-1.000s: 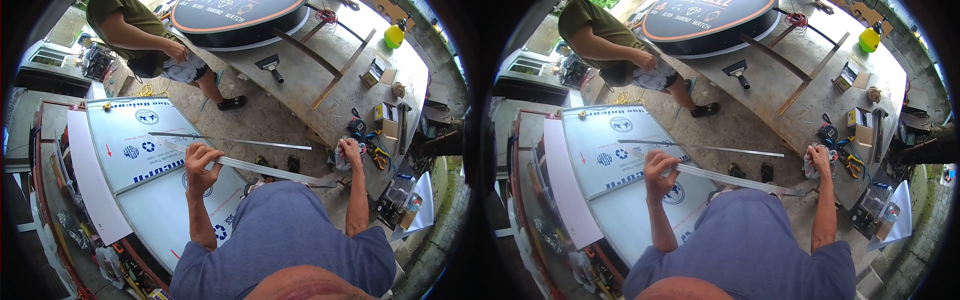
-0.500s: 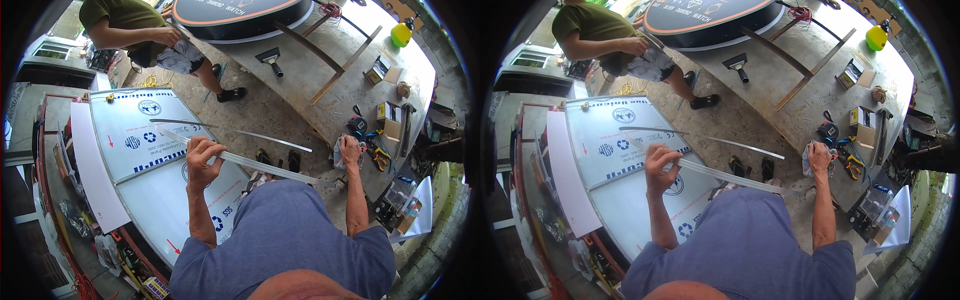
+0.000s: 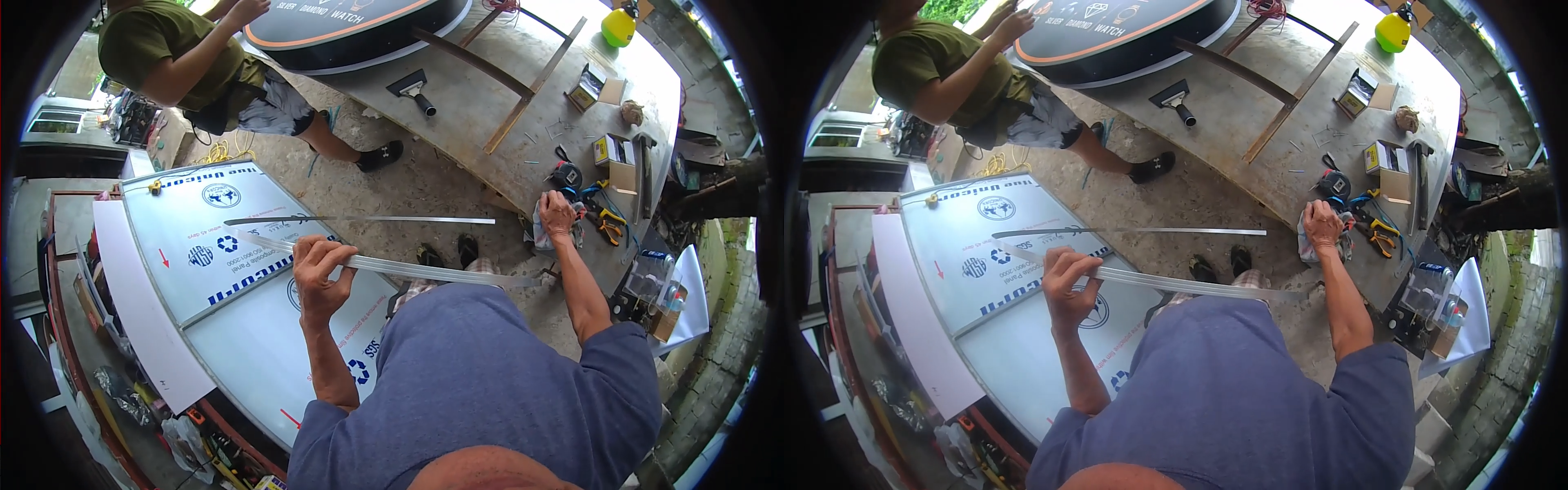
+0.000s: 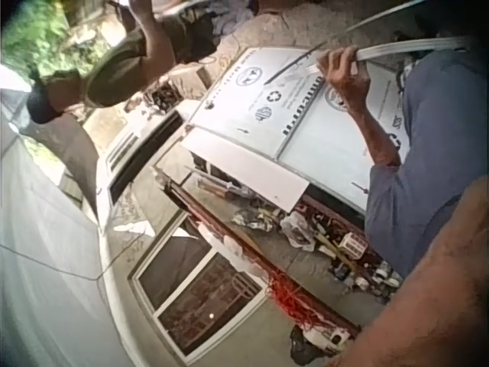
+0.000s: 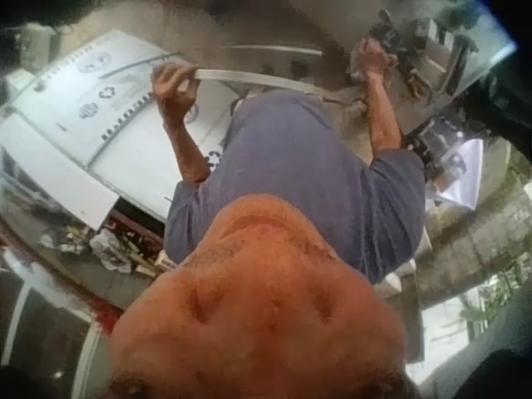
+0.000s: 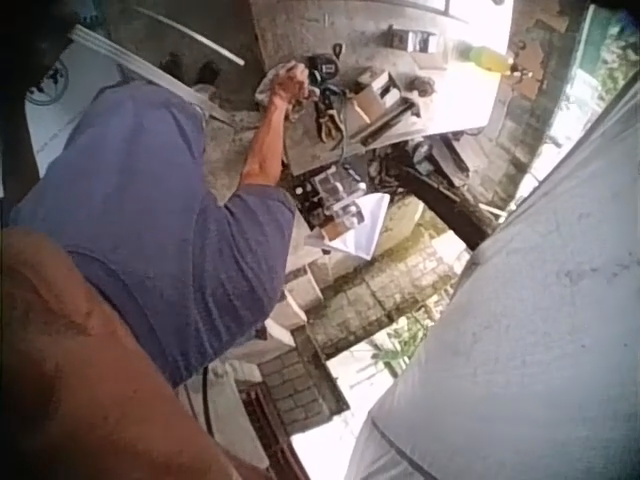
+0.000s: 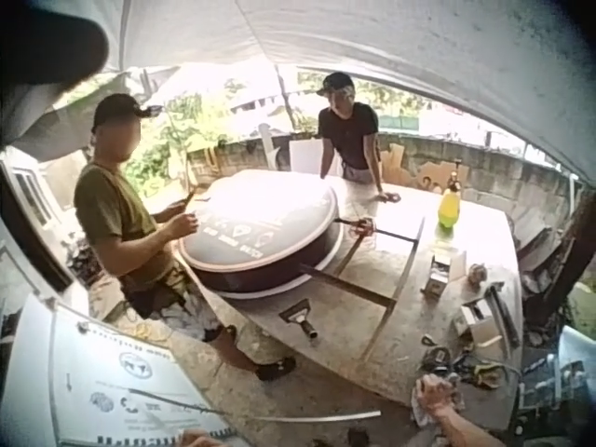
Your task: Bending and preparing metal framing components for a circular sign assembly.
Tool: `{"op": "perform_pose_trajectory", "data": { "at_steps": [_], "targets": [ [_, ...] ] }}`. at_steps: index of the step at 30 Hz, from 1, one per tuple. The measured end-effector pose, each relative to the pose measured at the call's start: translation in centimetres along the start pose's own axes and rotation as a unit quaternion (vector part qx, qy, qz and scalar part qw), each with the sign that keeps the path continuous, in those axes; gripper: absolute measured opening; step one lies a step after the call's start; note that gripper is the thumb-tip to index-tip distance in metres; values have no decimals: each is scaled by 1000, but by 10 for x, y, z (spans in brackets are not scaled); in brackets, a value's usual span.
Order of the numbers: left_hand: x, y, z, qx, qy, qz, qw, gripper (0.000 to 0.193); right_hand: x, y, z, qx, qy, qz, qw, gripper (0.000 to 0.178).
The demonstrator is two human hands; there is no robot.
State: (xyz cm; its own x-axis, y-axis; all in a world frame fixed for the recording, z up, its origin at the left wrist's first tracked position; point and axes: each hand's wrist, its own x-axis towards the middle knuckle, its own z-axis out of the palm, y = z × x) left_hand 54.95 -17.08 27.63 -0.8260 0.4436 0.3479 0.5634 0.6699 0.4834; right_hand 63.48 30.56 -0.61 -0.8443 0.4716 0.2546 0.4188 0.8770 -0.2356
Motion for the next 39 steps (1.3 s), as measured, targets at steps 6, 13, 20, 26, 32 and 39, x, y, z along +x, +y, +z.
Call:
{"op": "perform_pose_trajectory", "data": {
  "at_steps": [6, 13, 20, 26, 32, 39],
  "targets": [
    [-15, -14, -2, -14, 1, 15, 1000, 29, -2, -1, 5, -26, 14, 10, 1000, 24],
    [-27, -23, -5, -18, -3, 26, 999, 31, -1, -4, 8, -39, 32, 1, 999, 23],
    [-30, -29, -8, -24, 5, 20, 1000, 31, -3, -5, 8, -46, 35, 5, 998, 23],
    [-24, -32, -2, -36, -1, 25, 999, 31, -2, -5, 8, -41, 35, 11, 998, 22],
    [-14, -27, 0, -45, -4, 32, 998, 31, -1, -4, 9, -32, 34, 15, 999, 21],
    [-12, -26, 3, -58, -9, 28, 998, 30, -2, -7, 6, -34, 31, 19, 999, 21]
  ]
}}
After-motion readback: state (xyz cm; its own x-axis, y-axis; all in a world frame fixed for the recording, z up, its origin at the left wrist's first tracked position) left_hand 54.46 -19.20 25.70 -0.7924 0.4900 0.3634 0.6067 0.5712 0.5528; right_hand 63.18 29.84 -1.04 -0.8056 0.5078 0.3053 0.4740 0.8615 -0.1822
